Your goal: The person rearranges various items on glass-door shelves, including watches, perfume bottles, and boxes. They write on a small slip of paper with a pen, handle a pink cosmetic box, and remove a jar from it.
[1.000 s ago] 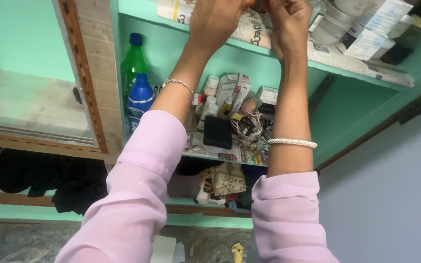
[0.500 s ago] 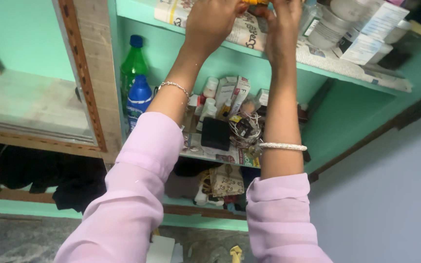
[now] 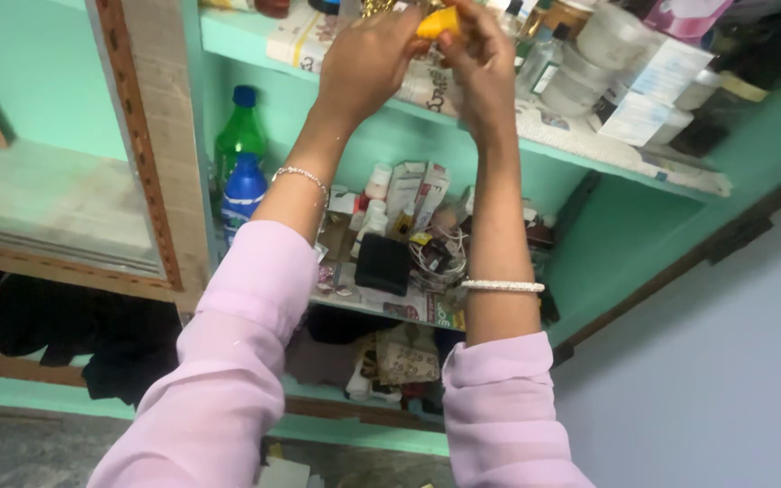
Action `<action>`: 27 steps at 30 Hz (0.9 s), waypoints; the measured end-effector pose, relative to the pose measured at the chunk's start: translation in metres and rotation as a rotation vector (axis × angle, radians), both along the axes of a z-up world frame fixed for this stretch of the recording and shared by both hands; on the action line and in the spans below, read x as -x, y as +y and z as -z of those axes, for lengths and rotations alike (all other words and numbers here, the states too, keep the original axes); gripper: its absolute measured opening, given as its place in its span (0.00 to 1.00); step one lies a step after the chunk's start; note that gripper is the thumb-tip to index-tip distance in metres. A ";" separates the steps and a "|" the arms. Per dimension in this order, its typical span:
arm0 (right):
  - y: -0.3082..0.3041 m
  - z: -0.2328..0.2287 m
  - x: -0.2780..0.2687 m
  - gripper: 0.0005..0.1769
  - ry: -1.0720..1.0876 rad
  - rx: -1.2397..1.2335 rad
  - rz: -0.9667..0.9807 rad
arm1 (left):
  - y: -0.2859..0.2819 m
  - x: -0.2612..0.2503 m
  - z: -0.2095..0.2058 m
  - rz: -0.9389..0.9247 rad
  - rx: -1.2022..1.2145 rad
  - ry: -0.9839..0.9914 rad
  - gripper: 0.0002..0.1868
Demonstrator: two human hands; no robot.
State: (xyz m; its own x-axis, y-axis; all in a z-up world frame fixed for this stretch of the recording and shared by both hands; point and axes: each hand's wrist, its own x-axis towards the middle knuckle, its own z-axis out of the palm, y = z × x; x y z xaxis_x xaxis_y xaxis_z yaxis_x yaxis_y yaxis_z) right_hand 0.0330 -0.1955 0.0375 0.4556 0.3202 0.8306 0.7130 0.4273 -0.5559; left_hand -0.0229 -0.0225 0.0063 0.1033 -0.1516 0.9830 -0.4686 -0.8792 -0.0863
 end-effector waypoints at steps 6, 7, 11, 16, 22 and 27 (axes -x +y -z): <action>0.012 0.014 -0.024 0.24 -0.205 0.027 0.357 | 0.000 0.000 0.001 -0.004 -0.055 -0.051 0.11; 0.015 0.015 -0.024 0.29 -0.185 0.017 0.549 | 0.001 0.000 0.001 -0.017 -0.095 -0.060 0.10; 0.020 0.004 -0.016 0.34 0.031 0.145 0.667 | 0.003 0.000 0.000 -0.029 -0.102 -0.102 0.10; -0.009 0.005 0.010 0.21 -0.162 0.122 -0.022 | 0.005 -0.003 0.002 -0.044 -0.095 -0.138 0.11; 0.008 0.019 -0.023 0.15 -0.232 0.095 0.384 | 0.006 -0.002 0.004 -0.064 -0.110 -0.132 0.07; 0.011 0.018 -0.022 0.18 -0.163 -0.051 0.564 | 0.009 -0.002 0.007 0.022 -0.068 -0.100 0.25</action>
